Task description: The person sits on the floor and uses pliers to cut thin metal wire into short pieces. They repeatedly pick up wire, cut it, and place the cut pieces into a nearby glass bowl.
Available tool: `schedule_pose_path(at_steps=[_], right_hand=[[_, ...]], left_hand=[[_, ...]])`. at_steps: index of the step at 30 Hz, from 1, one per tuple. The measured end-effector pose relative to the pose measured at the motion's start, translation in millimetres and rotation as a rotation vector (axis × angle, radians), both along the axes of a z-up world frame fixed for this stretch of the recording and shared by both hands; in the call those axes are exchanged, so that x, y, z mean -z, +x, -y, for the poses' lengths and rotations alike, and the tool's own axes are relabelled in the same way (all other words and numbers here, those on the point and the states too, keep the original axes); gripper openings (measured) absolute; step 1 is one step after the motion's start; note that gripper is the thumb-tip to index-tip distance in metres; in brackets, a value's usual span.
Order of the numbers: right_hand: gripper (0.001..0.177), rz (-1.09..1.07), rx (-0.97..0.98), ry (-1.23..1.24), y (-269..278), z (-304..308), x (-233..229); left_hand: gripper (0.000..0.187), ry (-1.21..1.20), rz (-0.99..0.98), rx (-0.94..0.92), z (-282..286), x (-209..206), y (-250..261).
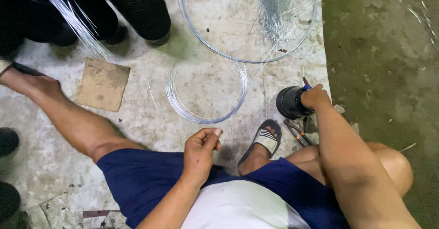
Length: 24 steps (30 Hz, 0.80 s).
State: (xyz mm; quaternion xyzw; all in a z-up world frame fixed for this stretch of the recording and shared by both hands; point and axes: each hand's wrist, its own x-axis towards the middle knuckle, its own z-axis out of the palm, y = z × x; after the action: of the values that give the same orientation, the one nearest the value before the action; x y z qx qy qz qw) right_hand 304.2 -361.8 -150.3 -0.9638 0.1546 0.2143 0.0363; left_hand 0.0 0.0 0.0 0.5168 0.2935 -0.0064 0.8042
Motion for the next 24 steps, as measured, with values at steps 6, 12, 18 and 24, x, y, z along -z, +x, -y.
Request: schedule_pose_path(at_steps=[6,12,18,24], right_hand=[[0.070,0.008,0.075,-0.043,-15,2,19],[0.095,0.062,-0.143,-0.162,-20,-32,-29],[0.023,0.574,-0.789,0.417,-67,-152,-151],[0.032,0.817,-1.523,0.767,-173,-230,-233]], left_hand=[[0.016,0.212,0.051,0.023,3,-15,-3],[0.014,0.287,0.181,-0.075,1,-29,-5],[0.012,0.778,0.171,-0.110,-29,-39,-3],[0.010,0.810,0.256,0.159,-46,-50,-15]])
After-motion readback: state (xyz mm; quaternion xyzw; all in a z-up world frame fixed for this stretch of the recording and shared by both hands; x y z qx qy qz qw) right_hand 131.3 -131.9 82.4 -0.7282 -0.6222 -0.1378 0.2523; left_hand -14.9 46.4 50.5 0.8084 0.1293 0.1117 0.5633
